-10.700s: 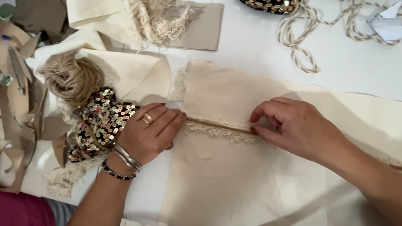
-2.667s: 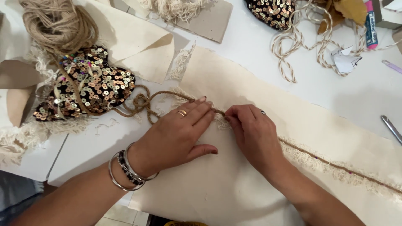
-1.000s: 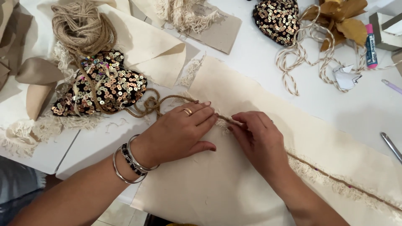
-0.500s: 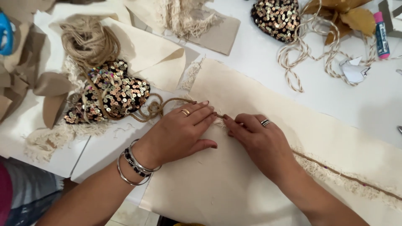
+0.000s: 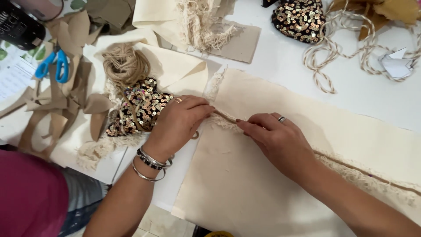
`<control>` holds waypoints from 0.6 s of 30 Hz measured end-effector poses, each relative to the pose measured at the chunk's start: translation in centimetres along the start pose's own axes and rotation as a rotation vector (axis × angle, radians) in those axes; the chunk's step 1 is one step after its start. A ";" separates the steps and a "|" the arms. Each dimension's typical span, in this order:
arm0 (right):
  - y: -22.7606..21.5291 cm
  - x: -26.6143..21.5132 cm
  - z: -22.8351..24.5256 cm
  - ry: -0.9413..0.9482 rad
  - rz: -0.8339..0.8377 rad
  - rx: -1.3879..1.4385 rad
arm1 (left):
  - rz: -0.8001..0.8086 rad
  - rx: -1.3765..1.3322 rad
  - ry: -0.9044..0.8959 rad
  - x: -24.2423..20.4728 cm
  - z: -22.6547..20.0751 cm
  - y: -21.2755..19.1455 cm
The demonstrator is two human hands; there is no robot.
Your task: Measuring and aligning decorative trim on a piece of fabric using a measuring tape
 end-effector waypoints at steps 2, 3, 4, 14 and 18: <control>0.4 0.4 0.1 -0.010 0.025 -0.013 | 0.033 0.070 -0.012 -0.4 0.4 0.1; 0.7 0.5 0.0 0.004 0.036 -0.018 | 0.039 0.079 -0.038 -0.6 0.5 0.1; 1.0 0.5 -0.1 0.018 0.049 -0.025 | 0.044 0.083 -0.063 -0.7 0.5 0.2; 2.8 0.4 -1.1 -0.021 0.083 -0.073 | 0.037 0.215 -0.010 -1.3 1.0 -0.6; 3.3 0.3 -1.5 -0.015 0.096 -0.057 | 0.036 0.230 -0.055 -1.2 0.6 -0.9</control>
Point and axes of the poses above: each hand's wrist, its own x-axis towards the middle knuckle, its own y-axis out of the palm, z = x × y, the point moved 2 cm from there along x, towards the middle knuckle, and after that the axes turned 3 degrees about y, right-handed, at the moved point
